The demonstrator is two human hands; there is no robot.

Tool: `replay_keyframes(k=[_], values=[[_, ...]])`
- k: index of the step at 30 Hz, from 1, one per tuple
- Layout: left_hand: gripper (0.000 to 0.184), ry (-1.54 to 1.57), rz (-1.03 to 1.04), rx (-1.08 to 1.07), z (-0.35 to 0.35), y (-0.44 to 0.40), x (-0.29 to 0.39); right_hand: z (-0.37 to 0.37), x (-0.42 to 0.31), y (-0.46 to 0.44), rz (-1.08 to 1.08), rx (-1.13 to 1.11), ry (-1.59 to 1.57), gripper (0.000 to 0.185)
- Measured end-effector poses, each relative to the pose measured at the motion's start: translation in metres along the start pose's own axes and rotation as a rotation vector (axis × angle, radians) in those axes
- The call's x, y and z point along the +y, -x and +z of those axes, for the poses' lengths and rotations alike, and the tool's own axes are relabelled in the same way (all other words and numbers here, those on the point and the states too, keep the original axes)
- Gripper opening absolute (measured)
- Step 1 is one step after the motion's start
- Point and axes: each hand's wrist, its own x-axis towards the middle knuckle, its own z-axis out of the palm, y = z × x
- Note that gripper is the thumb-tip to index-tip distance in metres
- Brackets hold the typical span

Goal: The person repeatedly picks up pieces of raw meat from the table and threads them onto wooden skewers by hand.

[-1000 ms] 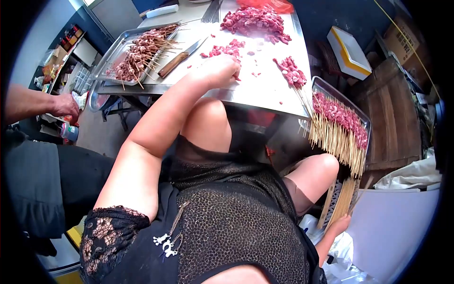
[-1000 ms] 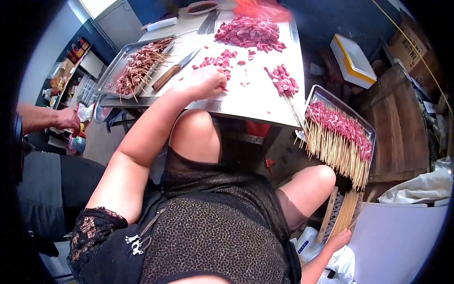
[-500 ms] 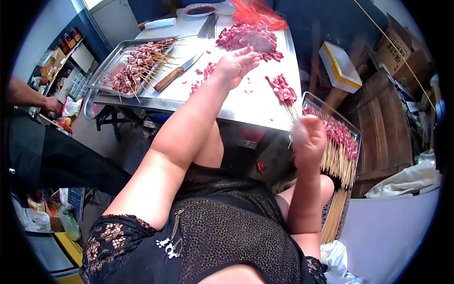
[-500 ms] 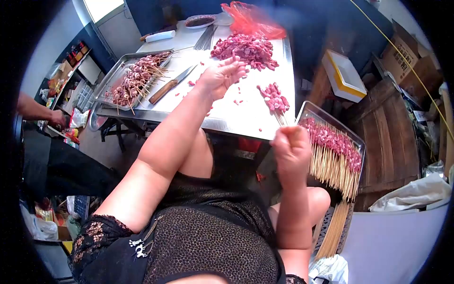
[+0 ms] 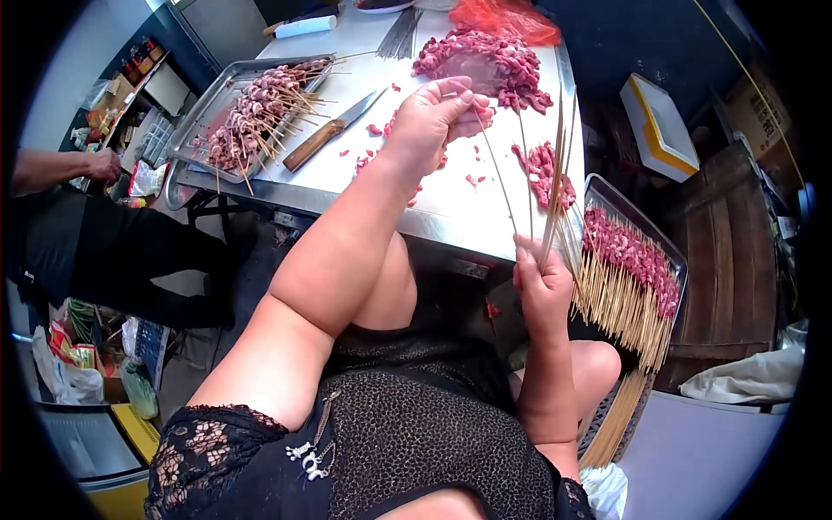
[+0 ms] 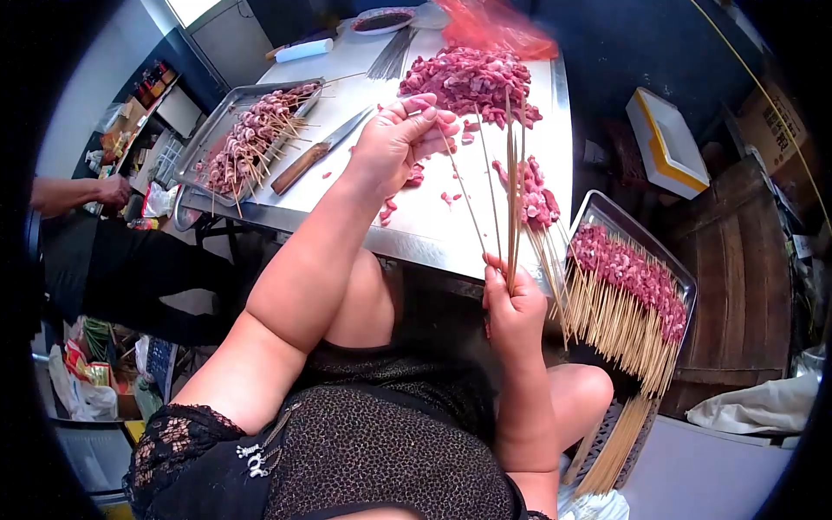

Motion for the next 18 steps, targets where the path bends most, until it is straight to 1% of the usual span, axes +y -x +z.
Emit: replay_keyframes(k=[2,4,6,8,10,11,13,18], values=[[0.023,-0.002,0.011,0.011,-0.005,0.002,-0.001,0.003,-0.007,0.003,0.088,0.013,-0.016,0.02],[0.022,0.001,0.052,0.031,-0.011,-0.001,-0.001,0.004,-0.004,0.005,0.098,0.008,-0.042,0.02],[0.021,-0.005,0.045,0.028,-0.011,0.002,-0.001,0.003,-0.002,0.008,0.102,-0.001,-0.072,0.02],[0.021,-0.01,0.008,0.02,-0.006,0.005,0.0,0.0,-0.003,0.011,0.099,-0.001,-0.058,0.02],[0.021,0.007,0.003,0.041,-0.003,0.007,0.0,-0.005,0.0,0.013,0.011,-0.02,-0.034,0.02],[0.022,0.02,-0.004,0.068,-0.002,0.008,0.001,-0.007,0.0,0.013,0.006,-0.018,-0.033,0.02],[0.022,0.005,-0.012,0.048,0.0,0.012,0.0,-0.011,0.0,0.014,0.002,-0.01,0.024,0.02],[0.023,0.026,-0.02,0.014,0.003,0.019,0.0,-0.014,-0.001,0.015,0.001,-0.011,0.036,0.019]])
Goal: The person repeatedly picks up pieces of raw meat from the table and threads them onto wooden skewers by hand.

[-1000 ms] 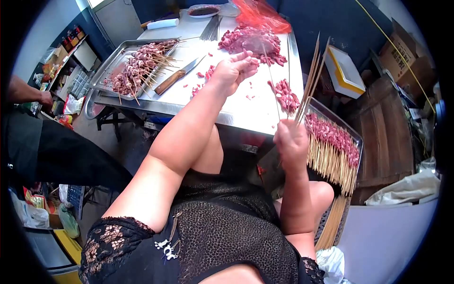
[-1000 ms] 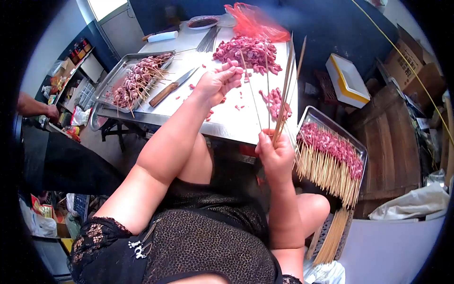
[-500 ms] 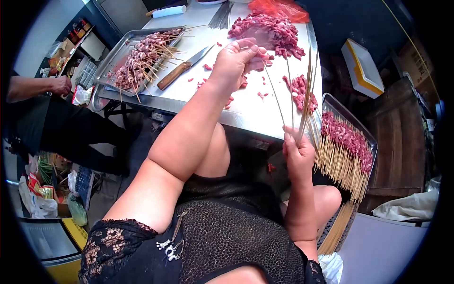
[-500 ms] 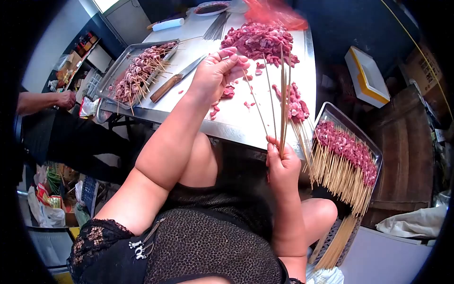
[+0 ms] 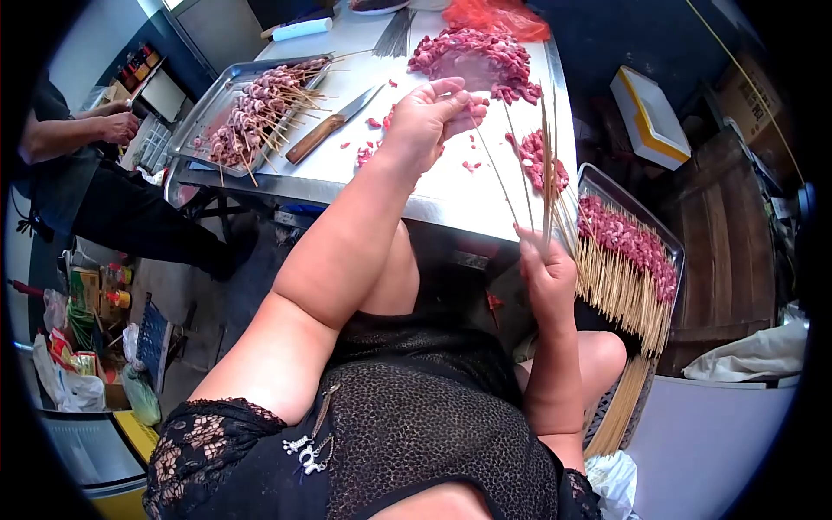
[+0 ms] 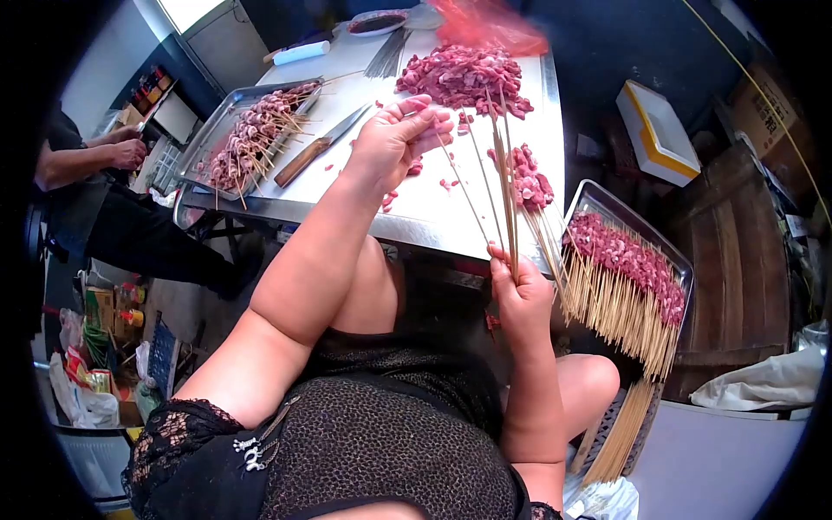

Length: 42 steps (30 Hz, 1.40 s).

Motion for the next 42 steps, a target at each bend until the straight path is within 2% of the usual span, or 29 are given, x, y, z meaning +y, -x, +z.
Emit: replay_keyframes(k=[3,6,8,11,14,16,20,22,24,28,32,34,39,42], values=[[0.023,-0.003,0.008,0.004,0.0,0.003,0.001,-0.001,-0.004,0.001,-0.004,-0.001,0.032,0.02],[0.03,0.049,0.014,-0.059,-0.002,0.001,-0.002,-0.002,-0.003,0.003,0.005,0.01,0.024,0.02],[0.016,0.158,-0.009,-0.032,-0.004,0.0,-0.004,-0.001,-0.002,0.002,0.002,0.015,0.001,0.02],[0.016,0.199,-0.018,-0.057,-0.005,0.0,-0.005,-0.001,-0.001,0.003,-0.02,0.046,0.042,0.021],[0.02,0.146,-0.006,-0.093,-0.005,0.0,-0.004,-0.006,-0.003,0.004,-0.021,0.031,0.102,0.022],[0.02,0.091,-0.018,-0.081,0.0,0.007,0.001,-0.009,0.0,0.003,-0.097,0.043,0.162,0.022],[0.019,-0.06,-0.023,-0.035,0.005,0.013,0.008,-0.013,-0.005,0.004,-0.02,0.017,0.215,0.02],[0.017,-0.064,-0.026,-0.047,0.002,0.013,0.009,-0.016,-0.006,0.004,-0.05,0.02,0.242,0.02],[0.015,-0.027,-0.139,-0.109,-0.001,0.011,0.008,-0.018,-0.006,0.004,-0.043,0.043,0.211,0.019],[0.016,0.055,-0.15,-0.097,0.002,0.01,0.002,-0.014,0.007,0.001,-0.062,0.05,0.144,0.02],[0.028,0.091,-0.155,-0.166,0.001,0.012,-0.004,-0.004,0.013,0.0,-0.065,0.028,0.03,0.021],[0.031,0.087,-0.134,-0.148,0.001,0.011,-0.006,0.0,0.013,0.0,-0.083,0.003,0.032,0.021],[0.022,0.003,-0.059,-0.08,0.007,0.013,-0.003,-0.005,0.021,-0.005,-0.106,0.042,0.135,0.023],[0.025,-0.04,-0.092,-0.079,0.005,0.009,-0.009,-0.004,0.013,-0.001,-0.156,0.031,0.169,0.023]])
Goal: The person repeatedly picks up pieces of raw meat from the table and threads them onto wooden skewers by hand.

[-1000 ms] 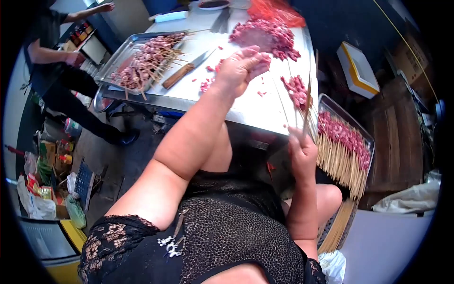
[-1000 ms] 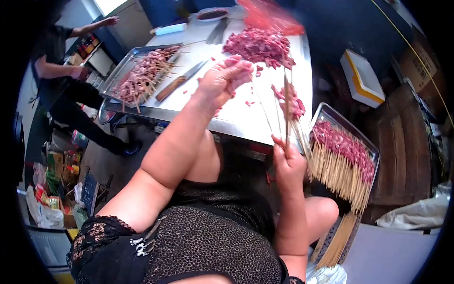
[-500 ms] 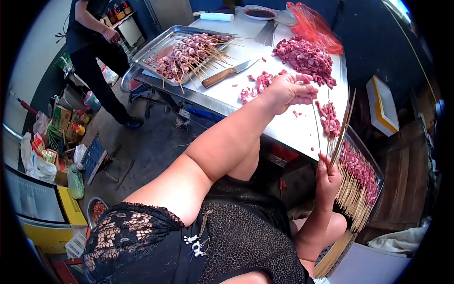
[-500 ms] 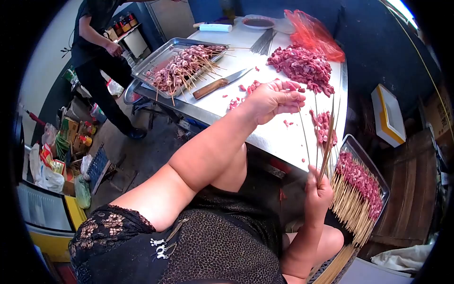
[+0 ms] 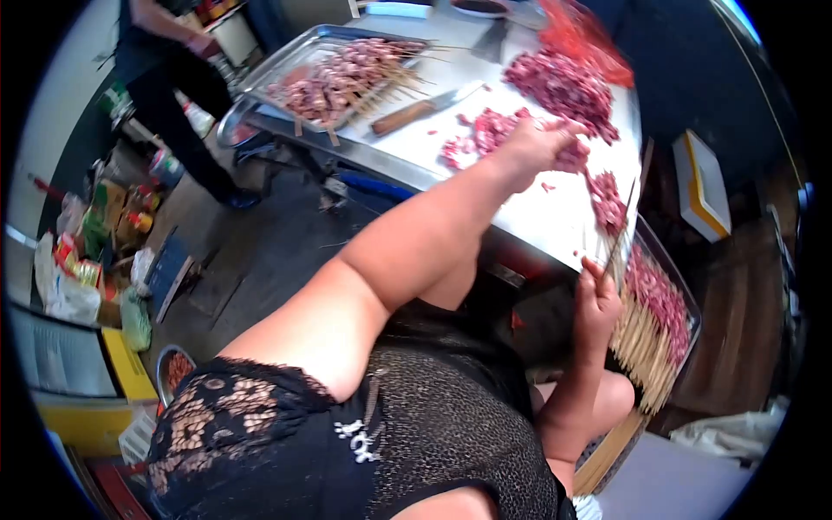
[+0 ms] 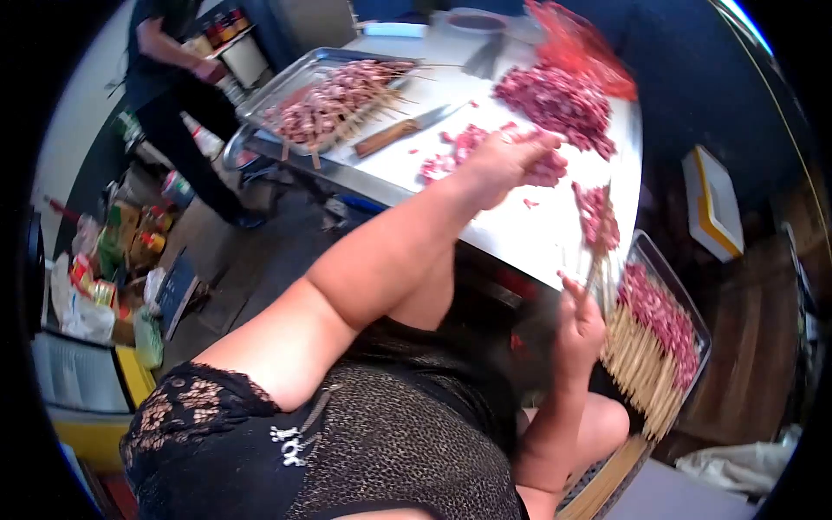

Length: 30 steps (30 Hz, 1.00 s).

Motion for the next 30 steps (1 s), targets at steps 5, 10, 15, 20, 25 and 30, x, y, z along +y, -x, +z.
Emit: replay_keyframes(k=[5,10,15,20,25,30], values=[[0.027,0.024,0.017,-0.036,0.005,0.003,0.0,0.002,-0.003,-0.001,-0.005,0.056,0.092,0.021],[0.028,-0.017,-0.005,-0.084,0.002,0.007,0.005,-0.006,-0.007,-0.002,0.025,0.016,0.073,0.02],[0.027,-0.058,-0.014,-0.087,0.005,0.01,0.009,-0.004,-0.01,-0.002,-0.097,0.101,0.127,0.017],[0.026,-0.025,-0.012,-0.116,0.006,0.011,0.008,0.005,-0.005,0.0,-0.033,0.086,0.049,0.018],[0.026,-0.033,-0.037,-0.156,0.004,0.012,0.009,0.009,-0.011,0.002,0.216,-0.041,-0.32,0.021],[0.026,0.054,-0.063,-0.184,0.002,0.01,0.007,0.014,-0.01,0.002,0.341,-0.12,-0.603,0.023]])
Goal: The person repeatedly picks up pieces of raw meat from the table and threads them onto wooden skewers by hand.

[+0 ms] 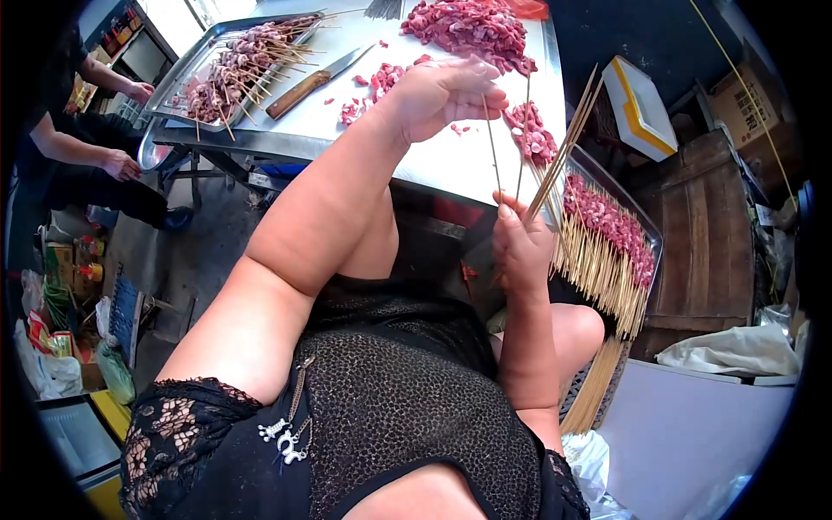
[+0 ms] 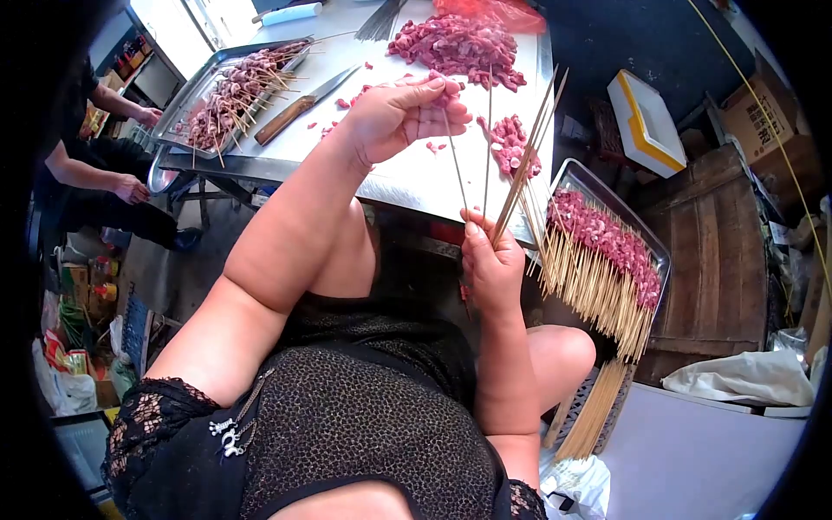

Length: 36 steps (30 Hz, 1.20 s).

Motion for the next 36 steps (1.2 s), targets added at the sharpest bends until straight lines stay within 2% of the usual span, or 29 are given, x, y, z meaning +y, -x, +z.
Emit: replay_keyframes(k=[4,7,18,22,24,26,28,30,32,33,35,36], values=[[0.027,0.014,-0.029,-0.044,0.003,0.001,0.001,0.01,0.0,0.002,0.0,0.01,-0.028,0.023],[0.027,0.042,-0.037,-0.051,0.006,0.0,-0.001,0.014,0.005,0.0,-0.107,0.069,0.133,0.026],[0.026,-0.081,-0.205,-0.16,0.023,0.001,-0.021,0.017,-0.005,-0.015,-0.157,0.106,0.023,0.024],[0.025,-0.078,-0.281,-0.194,0.031,0.009,-0.03,0.018,-0.008,-0.024,-0.291,0.137,0.006,0.024],[0.026,-0.219,-0.281,-0.174,0.037,0.018,-0.028,0.019,-0.007,-0.021,-0.315,0.134,0.01,0.024],[0.031,-0.611,-0.303,-0.202,0.036,0.027,-0.01,0.016,-0.007,-0.016,-0.271,0.117,0.088,0.025],[0.032,-1.036,-0.109,-0.168,0.01,0.026,0.01,0.012,-0.008,-0.011,-0.209,0.103,0.157,0.025],[0.03,-1.176,-0.039,0.101,-0.035,0.017,0.034,0.01,-0.01,-0.007,-0.176,0.088,0.127,0.025],[0.026,-1.655,0.038,0.261,-0.064,0.018,0.058,0.007,-0.009,-0.005,-0.172,0.094,0.141,0.025],[0.026,-1.66,0.04,0.259,-0.073,0.015,0.06,0.005,-0.008,-0.004,-0.163,0.076,0.136,0.025],[0.023,-2.034,-0.24,0.363,-0.092,0.012,0.052,0.006,-0.009,-0.001,-0.145,0.039,0.127,0.025],[0.022,-2.011,-0.337,0.303,-0.093,0.017,0.048,0.007,-0.009,-0.001,-0.152,0.039,0.124,0.025]])
